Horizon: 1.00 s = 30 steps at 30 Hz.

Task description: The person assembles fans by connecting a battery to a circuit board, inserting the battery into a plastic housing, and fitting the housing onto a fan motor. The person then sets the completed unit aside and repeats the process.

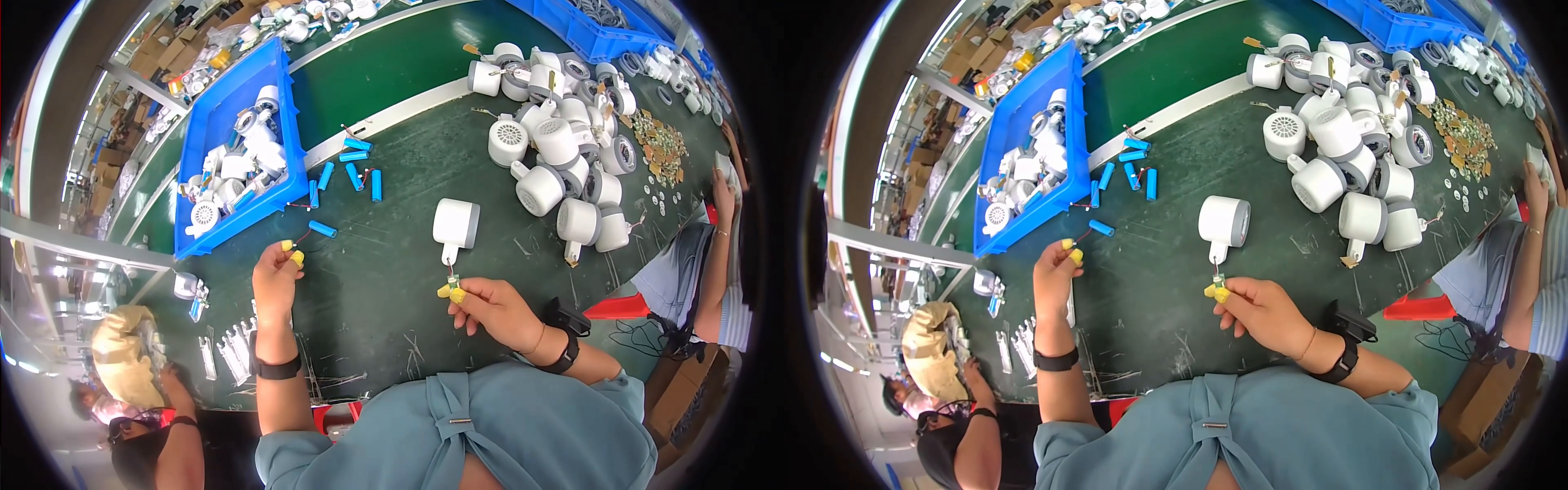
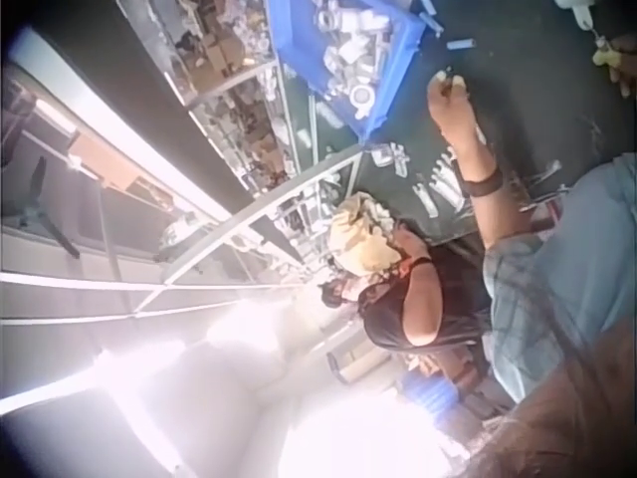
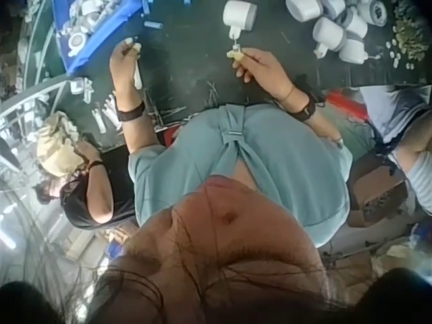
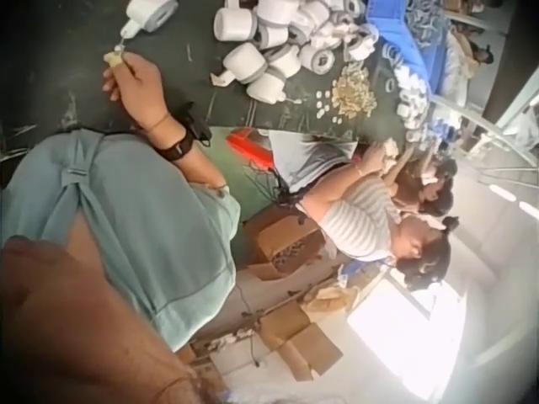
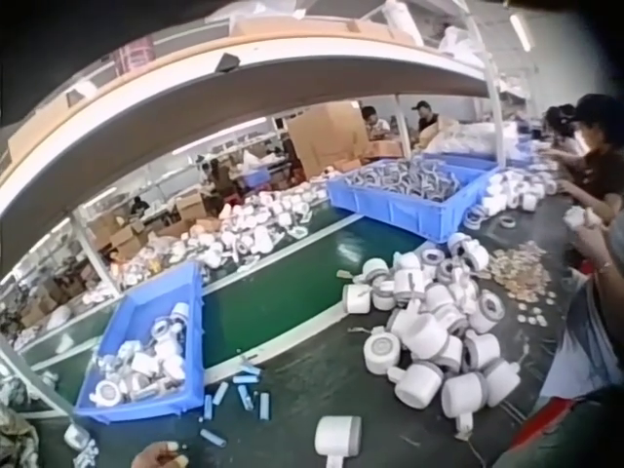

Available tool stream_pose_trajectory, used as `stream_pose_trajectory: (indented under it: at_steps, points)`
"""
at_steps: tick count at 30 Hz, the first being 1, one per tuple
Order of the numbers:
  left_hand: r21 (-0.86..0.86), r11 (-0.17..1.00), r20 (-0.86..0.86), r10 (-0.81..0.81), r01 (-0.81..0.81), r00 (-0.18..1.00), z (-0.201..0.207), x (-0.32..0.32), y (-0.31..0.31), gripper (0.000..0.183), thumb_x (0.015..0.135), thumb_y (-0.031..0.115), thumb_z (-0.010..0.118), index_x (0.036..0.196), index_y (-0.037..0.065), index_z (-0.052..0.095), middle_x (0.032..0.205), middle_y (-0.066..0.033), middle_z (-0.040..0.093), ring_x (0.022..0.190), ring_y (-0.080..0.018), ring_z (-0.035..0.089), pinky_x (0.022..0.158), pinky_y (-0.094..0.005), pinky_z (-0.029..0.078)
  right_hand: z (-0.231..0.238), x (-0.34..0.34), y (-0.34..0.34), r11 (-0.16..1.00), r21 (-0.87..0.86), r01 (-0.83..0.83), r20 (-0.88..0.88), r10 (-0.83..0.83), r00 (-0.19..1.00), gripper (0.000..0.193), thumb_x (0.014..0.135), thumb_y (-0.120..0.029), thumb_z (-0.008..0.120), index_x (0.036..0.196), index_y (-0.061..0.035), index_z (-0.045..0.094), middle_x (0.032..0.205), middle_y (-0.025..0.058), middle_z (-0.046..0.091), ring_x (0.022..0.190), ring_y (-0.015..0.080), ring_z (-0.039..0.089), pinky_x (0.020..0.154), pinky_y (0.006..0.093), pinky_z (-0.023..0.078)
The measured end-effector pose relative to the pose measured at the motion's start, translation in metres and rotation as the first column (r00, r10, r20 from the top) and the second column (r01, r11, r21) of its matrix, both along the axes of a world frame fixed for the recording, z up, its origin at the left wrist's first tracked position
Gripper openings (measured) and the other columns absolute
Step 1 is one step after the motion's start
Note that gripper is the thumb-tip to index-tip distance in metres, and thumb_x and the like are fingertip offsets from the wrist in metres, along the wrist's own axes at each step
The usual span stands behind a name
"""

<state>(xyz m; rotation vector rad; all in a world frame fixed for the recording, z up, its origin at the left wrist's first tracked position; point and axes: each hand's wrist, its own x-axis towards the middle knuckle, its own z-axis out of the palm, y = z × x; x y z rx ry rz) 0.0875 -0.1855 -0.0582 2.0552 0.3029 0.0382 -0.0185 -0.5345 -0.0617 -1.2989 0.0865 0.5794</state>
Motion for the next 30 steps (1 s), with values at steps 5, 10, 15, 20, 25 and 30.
stream_pose_trajectory:
  at_steps: [5, 10, 15, 20, 25, 30]
  points:
    - [-0.152, 0.988, 0.039, 0.004, 0.002, 0.999, -0.001, 0.005, -0.013, 0.023, 0.093, 0.005, 0.06, 0.115, -0.001, 0.064, 0.098, -0.0063, 0.067, 0.077, -0.0117, 0.064, 0.065, -0.0229, 0.051, 0.0, -0.002, 0.0, 1.0, -0.024, -0.016, 0.01, 0.017, 1.0, 0.026, 0.103, -0.016, 0.048, 0.116, -0.0001, 0.064, 0.092, 0.002, 0.065, 0.074, 0.0067, 0.061, 0.064, 0.0203, 0.05]
    - [-0.286, 0.952, 0.189, -0.058, 0.111, 0.98, 0.018, -0.019, -0.034, 0.02, 0.094, 0.002, 0.059, 0.114, 0.001, 0.064, 0.101, -0.0115, 0.07, 0.071, -0.013, 0.065, 0.06, -0.0231, 0.053, -0.001, -0.003, -0.001, 0.998, -0.041, -0.043, 0.001, 0.043, 0.999, 0.025, 0.103, -0.017, 0.05, 0.117, 0.0, 0.063, 0.091, 0.0017, 0.064, 0.074, 0.0065, 0.061, 0.062, 0.0202, 0.05]
    - [-0.489, 0.84, 0.082, -0.224, 0.235, 0.971, 0.02, -0.056, -0.064, 0.022, 0.095, 0.005, 0.063, 0.116, 0.002, 0.067, 0.091, -0.0131, 0.071, 0.067, -0.0157, 0.067, 0.058, -0.0278, 0.057, 0.001, -0.004, 0.001, 0.996, -0.052, -0.07, 0.006, 0.071, 0.997, 0.026, 0.104, -0.017, 0.05, 0.117, 0.0014, 0.062, 0.092, 0.002, 0.064, 0.075, 0.0064, 0.061, 0.063, 0.0204, 0.05]
    - [-0.565, 0.785, -0.114, -0.378, 0.253, 0.919, 0.023, -0.074, -0.1, 0.023, 0.097, -0.001, 0.057, 0.117, -0.002, 0.067, 0.101, -0.0146, 0.07, 0.083, -0.0202, 0.071, 0.073, -0.0314, 0.061, -0.002, -0.004, 0.002, 0.999, -0.003, -0.039, 0.072, 0.039, 0.997, 0.024, 0.104, -0.015, 0.048, 0.113, 0.0023, 0.061, 0.093, 0.0026, 0.064, 0.076, 0.0069, 0.061, 0.063, 0.0205, 0.05]
    - [-0.535, 0.787, -0.112, -0.427, 0.308, 0.897, 0.014, -0.081, -0.121, 0.021, 0.097, 0.0, 0.057, 0.116, -0.003, 0.067, 0.102, -0.0136, 0.071, 0.082, -0.0188, 0.071, 0.071, -0.0291, 0.06, -0.003, -0.005, 0.001, 0.999, -0.012, -0.042, 0.071, 0.043, 0.997, 0.022, 0.104, -0.015, 0.048, 0.11, 0.0014, 0.061, 0.091, 0.0025, 0.064, 0.075, 0.0071, 0.061, 0.063, 0.021, 0.05]
    - [-0.442, 0.841, -0.14, -0.409, 0.312, 0.902, 0.011, -0.084, -0.129, 0.02, 0.094, -0.002, 0.061, 0.113, -0.002, 0.068, 0.101, -0.0114, 0.071, 0.079, -0.0156, 0.069, 0.067, -0.0269, 0.059, -0.004, -0.005, 0.0, 0.995, -0.045, -0.086, 0.073, 0.089, 0.993, 0.02, 0.104, -0.017, 0.049, 0.104, 0.0, 0.06, 0.089, 0.002, 0.063, 0.074, 0.0068, 0.06, 0.063, 0.0216, 0.051]
